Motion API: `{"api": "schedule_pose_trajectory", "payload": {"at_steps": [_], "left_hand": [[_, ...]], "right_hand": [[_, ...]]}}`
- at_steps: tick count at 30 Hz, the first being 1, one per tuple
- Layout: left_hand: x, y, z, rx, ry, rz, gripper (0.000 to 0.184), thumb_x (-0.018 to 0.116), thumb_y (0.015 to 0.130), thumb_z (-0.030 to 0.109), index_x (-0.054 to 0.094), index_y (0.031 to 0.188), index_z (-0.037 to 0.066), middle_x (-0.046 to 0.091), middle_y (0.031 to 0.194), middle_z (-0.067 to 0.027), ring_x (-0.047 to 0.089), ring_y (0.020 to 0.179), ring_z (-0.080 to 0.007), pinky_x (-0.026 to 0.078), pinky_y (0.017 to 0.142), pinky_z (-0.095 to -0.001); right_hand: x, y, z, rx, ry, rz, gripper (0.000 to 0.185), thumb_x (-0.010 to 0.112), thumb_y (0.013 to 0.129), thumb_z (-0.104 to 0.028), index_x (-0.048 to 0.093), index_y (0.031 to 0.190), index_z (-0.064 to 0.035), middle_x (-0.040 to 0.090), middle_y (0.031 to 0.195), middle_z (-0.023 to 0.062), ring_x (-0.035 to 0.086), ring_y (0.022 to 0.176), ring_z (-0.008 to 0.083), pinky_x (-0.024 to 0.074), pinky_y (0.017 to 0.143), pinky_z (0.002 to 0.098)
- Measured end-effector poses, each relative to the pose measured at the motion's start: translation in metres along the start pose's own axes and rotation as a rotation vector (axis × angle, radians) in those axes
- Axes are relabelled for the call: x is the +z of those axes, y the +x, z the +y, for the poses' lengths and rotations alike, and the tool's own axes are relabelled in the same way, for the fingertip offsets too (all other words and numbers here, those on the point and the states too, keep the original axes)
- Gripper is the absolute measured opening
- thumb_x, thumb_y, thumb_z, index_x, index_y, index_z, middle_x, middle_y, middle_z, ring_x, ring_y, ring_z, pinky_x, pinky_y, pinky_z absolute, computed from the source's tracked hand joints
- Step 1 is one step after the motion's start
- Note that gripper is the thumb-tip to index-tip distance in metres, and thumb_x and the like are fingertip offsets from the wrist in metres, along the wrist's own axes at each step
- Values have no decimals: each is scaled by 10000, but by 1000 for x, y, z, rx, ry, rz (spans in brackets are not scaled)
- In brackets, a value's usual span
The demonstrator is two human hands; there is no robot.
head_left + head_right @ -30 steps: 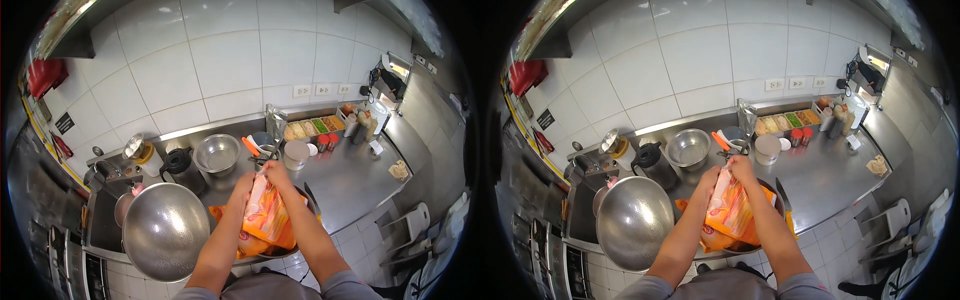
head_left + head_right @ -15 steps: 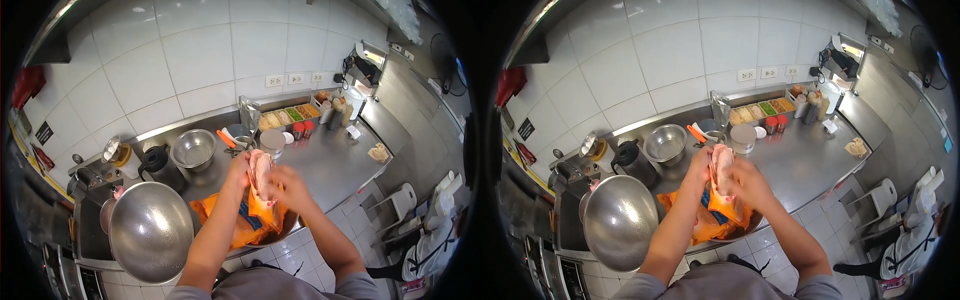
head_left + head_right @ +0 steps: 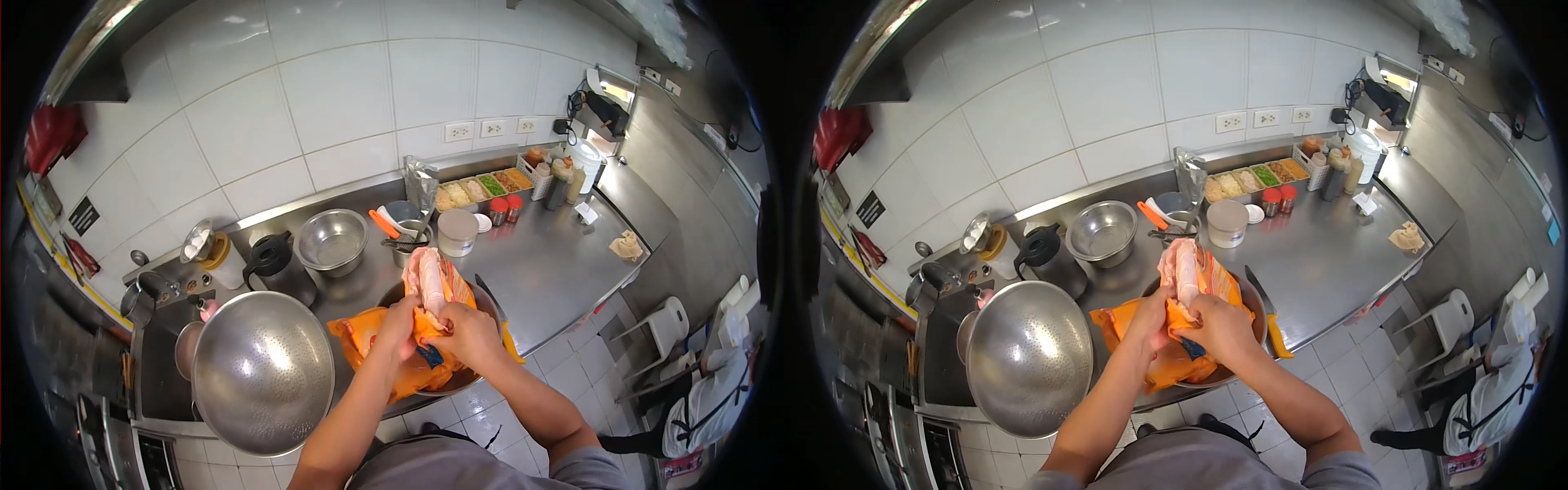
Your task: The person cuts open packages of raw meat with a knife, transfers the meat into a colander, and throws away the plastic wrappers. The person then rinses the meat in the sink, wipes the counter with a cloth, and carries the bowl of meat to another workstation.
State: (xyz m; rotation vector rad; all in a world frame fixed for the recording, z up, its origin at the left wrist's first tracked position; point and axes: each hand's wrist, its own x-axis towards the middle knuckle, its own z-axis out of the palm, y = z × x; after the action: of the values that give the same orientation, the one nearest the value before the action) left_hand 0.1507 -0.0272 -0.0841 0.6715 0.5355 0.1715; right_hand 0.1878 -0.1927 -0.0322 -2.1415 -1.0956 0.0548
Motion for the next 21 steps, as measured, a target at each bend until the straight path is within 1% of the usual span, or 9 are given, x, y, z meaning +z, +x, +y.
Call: {"api": "schedule_pose_trajectory", "payload": {"at_steps": [2,4,5,8,10,14,16,20,21], "left_hand": [[-5,-17,-4,90,238,92,310,510,936,57,542,1228,-41,642,1104,-151,664,931,-239,563,795,-376],[-5,-22,1,177,283,81,306,490,925,39,551,1213,-47,648,1058,-145,663,882,-225,561,764,-373],[-11,-11,-1,243,270,118,307,481,907,12,568,1197,-30,653,1024,-140,665,845,-226,564,729,-363],[-35,32,-2,319,295,203,313,477,889,-14,597,1178,-10,665,986,-129,666,805,-219,559,684,-344],[-38,42,-4,306,338,245,310,484,891,-14,610,1174,-5,672,982,-124,664,802,-211,552,674,-334],[-23,38,2,296,343,329,325,474,890,-18,612,1184,-5,678,990,-120,663,797,-206,548,672,-327],[-13,33,3,360,195,238,332,465,887,-30,608,1186,-13,679,997,-125,665,804,-212,548,689,-326],[11,24,6,448,243,235,339,456,882,-47,608,1184,-22,680,1007,-128,665,824,-210,546,723,-314],[19,19,9,487,284,219,344,449,875,-59,612,1176,-28,679,1009,-127,664,831,-206,544,729,-309]], "right_hand": [[7,3,0,-23,-25,-69,335,837,689,-278,616,813,-60,657,895,101,659,804,304,516,668,431],[13,4,-10,-121,-41,-63,243,781,707,-172,602,809,-43,650,826,95,650,741,304,502,655,422],[18,5,-13,-134,-35,-64,243,781,707,-172,602,809,-43,650,826,95,650,741,304,502,655,422],[30,8,-22,-124,-90,-53,225,757,765,-204,613,815,-40,664,859,111,659,778,325,500,670,437],[32,8,-27,-24,-108,-145,260,710,836,-258,634,920,-23,674,950,126,670,895,339,518,734,461],[20,6,-23,19,-148,-224,305,690,866,-303,636,991,-31,675,954,131,672,898,350,518,738,469],[10,1,-20,-80,-167,-253,311,699,866,-329,647,973,-42,663,1001,149,664,949,347,520,755,456],[17,-9,-11,-109,-107,-205,287,740,842,-292,620,852,-32,625,966,147,633,946,323,488,751,409],[29,-9,-1,-102,66,-144,293,743,841,-263,583,818,-18,581,922,141,606,895,302,468,733,394]]}}
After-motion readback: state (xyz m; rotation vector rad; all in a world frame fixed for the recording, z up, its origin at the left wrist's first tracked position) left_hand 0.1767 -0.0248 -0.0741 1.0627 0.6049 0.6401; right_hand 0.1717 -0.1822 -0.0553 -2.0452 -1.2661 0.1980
